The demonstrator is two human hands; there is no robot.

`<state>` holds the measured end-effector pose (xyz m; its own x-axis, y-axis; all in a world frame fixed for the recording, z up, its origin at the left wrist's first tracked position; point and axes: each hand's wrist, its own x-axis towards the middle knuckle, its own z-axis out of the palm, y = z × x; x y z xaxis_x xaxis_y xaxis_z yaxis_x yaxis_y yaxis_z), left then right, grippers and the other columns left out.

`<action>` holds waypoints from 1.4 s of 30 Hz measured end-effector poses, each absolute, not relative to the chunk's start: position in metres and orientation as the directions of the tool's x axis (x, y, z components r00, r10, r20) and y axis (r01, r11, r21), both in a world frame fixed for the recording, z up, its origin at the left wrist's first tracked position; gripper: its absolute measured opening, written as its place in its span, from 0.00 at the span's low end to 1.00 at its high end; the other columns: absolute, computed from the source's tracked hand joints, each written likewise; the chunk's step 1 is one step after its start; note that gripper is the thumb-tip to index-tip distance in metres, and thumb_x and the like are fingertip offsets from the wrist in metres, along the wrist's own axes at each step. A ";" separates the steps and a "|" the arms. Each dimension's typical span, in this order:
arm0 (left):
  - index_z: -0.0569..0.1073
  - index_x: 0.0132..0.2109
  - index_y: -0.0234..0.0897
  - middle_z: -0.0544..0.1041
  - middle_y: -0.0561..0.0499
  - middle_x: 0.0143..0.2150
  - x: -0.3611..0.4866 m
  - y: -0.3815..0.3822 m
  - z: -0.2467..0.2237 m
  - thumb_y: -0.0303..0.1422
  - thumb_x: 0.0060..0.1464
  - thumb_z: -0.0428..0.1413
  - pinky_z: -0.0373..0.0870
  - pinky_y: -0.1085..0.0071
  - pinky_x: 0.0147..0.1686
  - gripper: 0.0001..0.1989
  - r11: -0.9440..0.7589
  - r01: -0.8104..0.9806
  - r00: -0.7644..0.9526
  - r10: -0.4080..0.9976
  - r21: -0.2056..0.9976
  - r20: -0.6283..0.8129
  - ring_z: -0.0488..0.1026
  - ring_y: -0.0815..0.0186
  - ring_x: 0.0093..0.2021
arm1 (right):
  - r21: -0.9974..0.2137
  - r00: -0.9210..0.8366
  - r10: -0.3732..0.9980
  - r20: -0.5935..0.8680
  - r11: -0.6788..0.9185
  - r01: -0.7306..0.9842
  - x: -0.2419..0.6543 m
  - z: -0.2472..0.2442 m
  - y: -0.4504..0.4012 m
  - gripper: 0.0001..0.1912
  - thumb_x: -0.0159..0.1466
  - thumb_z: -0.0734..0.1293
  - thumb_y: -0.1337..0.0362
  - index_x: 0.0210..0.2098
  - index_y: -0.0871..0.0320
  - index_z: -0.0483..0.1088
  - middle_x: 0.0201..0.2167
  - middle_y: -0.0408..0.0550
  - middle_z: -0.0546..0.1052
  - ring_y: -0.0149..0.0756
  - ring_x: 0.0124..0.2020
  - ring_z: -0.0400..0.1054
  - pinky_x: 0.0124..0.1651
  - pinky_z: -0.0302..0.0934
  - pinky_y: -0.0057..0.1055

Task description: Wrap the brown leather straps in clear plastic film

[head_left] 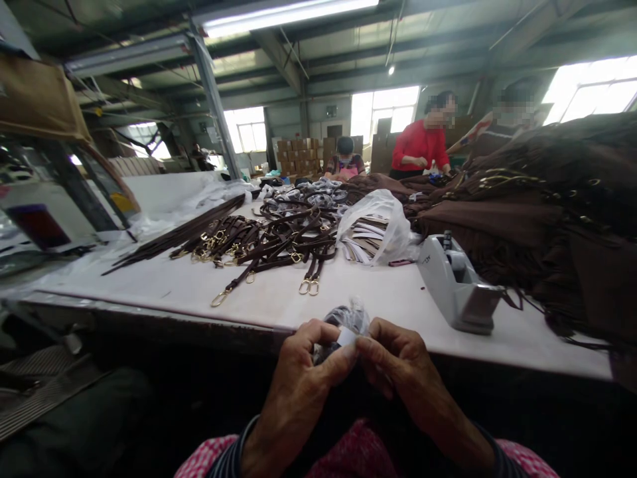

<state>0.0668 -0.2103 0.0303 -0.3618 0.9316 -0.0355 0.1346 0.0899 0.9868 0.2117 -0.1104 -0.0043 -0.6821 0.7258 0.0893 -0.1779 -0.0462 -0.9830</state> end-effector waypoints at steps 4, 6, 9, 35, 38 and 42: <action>0.77 0.37 0.32 0.73 0.52 0.28 0.072 -0.212 0.036 0.49 0.58 0.63 0.59 0.73 0.29 0.21 0.098 -0.047 -0.265 0.958 0.994 -0.107 0.64 0.70 0.28 | -0.955 -0.643 0.753 0.142 -0.068 -0.290 0.205 -0.014 -0.112 0.24 0.63 0.74 0.47 0.26 0.60 0.67 0.14 0.35 0.63 0.20 0.14 0.49 0.18 0.41 0.22; 0.77 0.37 0.31 0.76 0.48 0.30 0.076 -0.211 0.037 0.48 0.60 0.61 0.62 0.72 0.31 0.21 0.072 -0.081 -0.250 0.964 0.994 -0.090 0.66 0.68 0.30 | -0.932 -0.625 0.763 0.162 -0.091 -0.351 0.201 -0.021 -0.112 0.25 0.62 0.74 0.45 0.27 0.60 0.68 0.13 0.34 0.61 0.20 0.15 0.47 0.19 0.40 0.22; 0.77 0.36 0.31 0.77 0.48 0.30 0.079 -0.210 0.035 0.48 0.61 0.61 0.63 0.72 0.32 0.20 0.067 -0.101 -0.251 0.964 0.993 -0.090 0.67 0.68 0.30 | -0.912 -0.631 0.760 0.157 -0.134 -0.388 0.197 -0.028 -0.113 0.25 0.63 0.74 0.44 0.28 0.61 0.69 0.14 0.33 0.60 0.20 0.15 0.46 0.19 0.39 0.23; 0.80 0.36 0.34 0.75 0.50 0.34 0.052 -0.228 0.014 0.47 0.55 0.64 0.63 0.69 0.37 0.18 0.055 0.282 -0.191 0.982 0.958 0.000 0.68 0.62 0.37 | -0.042 -0.779 0.029 0.627 0.999 0.003 0.226 0.004 -0.112 0.19 0.70 0.64 0.68 0.60 0.61 0.70 0.50 0.55 0.81 0.48 0.46 0.74 0.50 0.73 0.44; 0.79 0.37 0.33 0.73 0.51 0.31 0.052 -0.227 0.012 0.49 0.56 0.62 0.62 0.69 0.35 0.20 0.027 0.185 -0.151 0.988 0.982 0.002 0.66 0.65 0.33 | 0.136 -0.758 -0.039 0.651 0.989 0.066 0.223 -0.010 -0.111 0.22 0.70 0.62 0.67 0.62 0.66 0.68 0.53 0.58 0.81 0.54 0.48 0.75 0.47 0.74 0.47; 0.73 0.31 0.36 0.72 0.50 0.34 0.061 -0.225 0.018 0.44 0.54 0.63 0.63 0.68 0.40 0.15 0.001 0.311 -0.213 0.975 0.951 0.069 0.67 0.62 0.38 | 0.143 -0.722 0.051 0.690 0.968 0.206 0.220 -0.025 -0.113 0.23 0.69 0.58 0.72 0.62 0.63 0.69 0.55 0.57 0.80 0.54 0.56 0.73 0.52 0.71 0.47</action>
<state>0.0607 -0.2252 0.0176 -0.2131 0.9746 0.0689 0.3106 0.0008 0.9505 0.2198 -0.1135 -0.0251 -0.7217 0.0515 0.6903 0.2056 0.9682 0.1427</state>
